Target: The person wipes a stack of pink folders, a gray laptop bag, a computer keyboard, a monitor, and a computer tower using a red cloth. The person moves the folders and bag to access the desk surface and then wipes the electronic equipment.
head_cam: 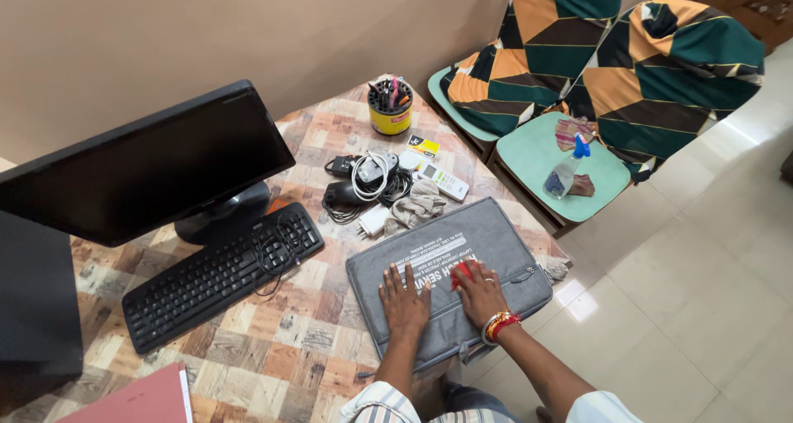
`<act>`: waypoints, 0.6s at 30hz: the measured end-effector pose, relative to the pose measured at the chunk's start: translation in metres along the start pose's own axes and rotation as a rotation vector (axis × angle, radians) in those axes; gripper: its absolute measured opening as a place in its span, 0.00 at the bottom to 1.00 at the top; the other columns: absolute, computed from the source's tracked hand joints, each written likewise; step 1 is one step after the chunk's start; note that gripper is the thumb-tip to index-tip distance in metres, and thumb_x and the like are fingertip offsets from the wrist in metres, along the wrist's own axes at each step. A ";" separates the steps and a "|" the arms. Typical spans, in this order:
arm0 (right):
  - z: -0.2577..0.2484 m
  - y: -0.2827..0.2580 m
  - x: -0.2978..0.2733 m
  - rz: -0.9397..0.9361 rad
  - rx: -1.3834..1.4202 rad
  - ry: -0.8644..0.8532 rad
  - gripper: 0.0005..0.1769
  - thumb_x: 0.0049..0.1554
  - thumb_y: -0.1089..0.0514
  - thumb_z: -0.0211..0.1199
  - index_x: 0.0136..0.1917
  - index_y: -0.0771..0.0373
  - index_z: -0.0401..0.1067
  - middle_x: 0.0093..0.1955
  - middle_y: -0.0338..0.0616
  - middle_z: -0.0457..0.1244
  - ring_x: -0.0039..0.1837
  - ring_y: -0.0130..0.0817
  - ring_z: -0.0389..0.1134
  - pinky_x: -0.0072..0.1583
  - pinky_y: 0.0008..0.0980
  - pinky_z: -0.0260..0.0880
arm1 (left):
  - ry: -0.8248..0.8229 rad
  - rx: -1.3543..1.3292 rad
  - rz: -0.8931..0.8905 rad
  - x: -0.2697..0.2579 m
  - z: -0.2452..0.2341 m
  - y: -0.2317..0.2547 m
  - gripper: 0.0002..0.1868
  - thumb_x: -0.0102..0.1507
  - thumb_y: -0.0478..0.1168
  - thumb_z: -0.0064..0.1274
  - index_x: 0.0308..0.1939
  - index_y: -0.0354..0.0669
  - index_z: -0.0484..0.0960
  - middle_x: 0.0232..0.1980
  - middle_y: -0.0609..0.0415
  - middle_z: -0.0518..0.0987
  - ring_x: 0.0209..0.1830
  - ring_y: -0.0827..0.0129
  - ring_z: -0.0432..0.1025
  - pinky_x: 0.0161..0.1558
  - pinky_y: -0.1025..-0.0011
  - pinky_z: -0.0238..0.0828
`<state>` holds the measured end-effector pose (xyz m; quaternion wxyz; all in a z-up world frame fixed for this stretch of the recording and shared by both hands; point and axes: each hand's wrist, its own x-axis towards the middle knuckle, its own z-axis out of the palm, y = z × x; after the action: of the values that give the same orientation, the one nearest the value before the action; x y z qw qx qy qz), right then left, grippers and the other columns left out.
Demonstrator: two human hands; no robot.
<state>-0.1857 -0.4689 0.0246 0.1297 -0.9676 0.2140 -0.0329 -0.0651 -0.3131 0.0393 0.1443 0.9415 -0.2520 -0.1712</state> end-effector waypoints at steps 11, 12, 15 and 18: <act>0.009 0.006 -0.003 0.054 -0.037 0.064 0.30 0.63 0.45 0.51 0.77 0.44 0.56 0.82 0.47 0.47 0.81 0.54 0.46 0.76 0.60 0.44 | 0.074 0.012 0.044 -0.004 0.009 -0.006 0.40 0.69 0.64 0.35 0.80 0.50 0.48 0.82 0.39 0.43 0.83 0.47 0.37 0.77 0.48 0.32; 0.009 0.007 -0.002 0.028 -0.034 0.079 0.30 0.63 0.45 0.51 0.77 0.45 0.56 0.81 0.46 0.47 0.82 0.53 0.46 0.77 0.60 0.44 | 0.116 0.018 0.058 -0.004 0.011 -0.007 0.40 0.69 0.63 0.36 0.80 0.49 0.50 0.82 0.38 0.45 0.82 0.46 0.39 0.76 0.47 0.33; 0.000 0.016 0.003 -0.053 -0.023 0.031 0.30 0.63 0.45 0.51 0.77 0.46 0.56 0.81 0.48 0.46 0.81 0.53 0.45 0.76 0.58 0.44 | 0.231 0.048 0.090 -0.006 0.019 -0.008 0.39 0.68 0.62 0.39 0.78 0.47 0.53 0.80 0.36 0.49 0.81 0.44 0.43 0.75 0.45 0.37; -0.010 0.027 0.018 -0.095 -0.003 -0.027 0.30 0.63 0.46 0.51 0.77 0.46 0.56 0.82 0.48 0.46 0.81 0.52 0.45 0.77 0.56 0.43 | 0.309 0.091 0.108 -0.003 0.023 -0.005 0.38 0.68 0.60 0.41 0.76 0.44 0.57 0.78 0.33 0.53 0.79 0.41 0.47 0.73 0.43 0.40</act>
<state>-0.1817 -0.5024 0.0272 0.1295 -0.9772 0.1662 -0.0257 -0.0749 -0.3117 0.0183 0.1476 0.9472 -0.2846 -0.0050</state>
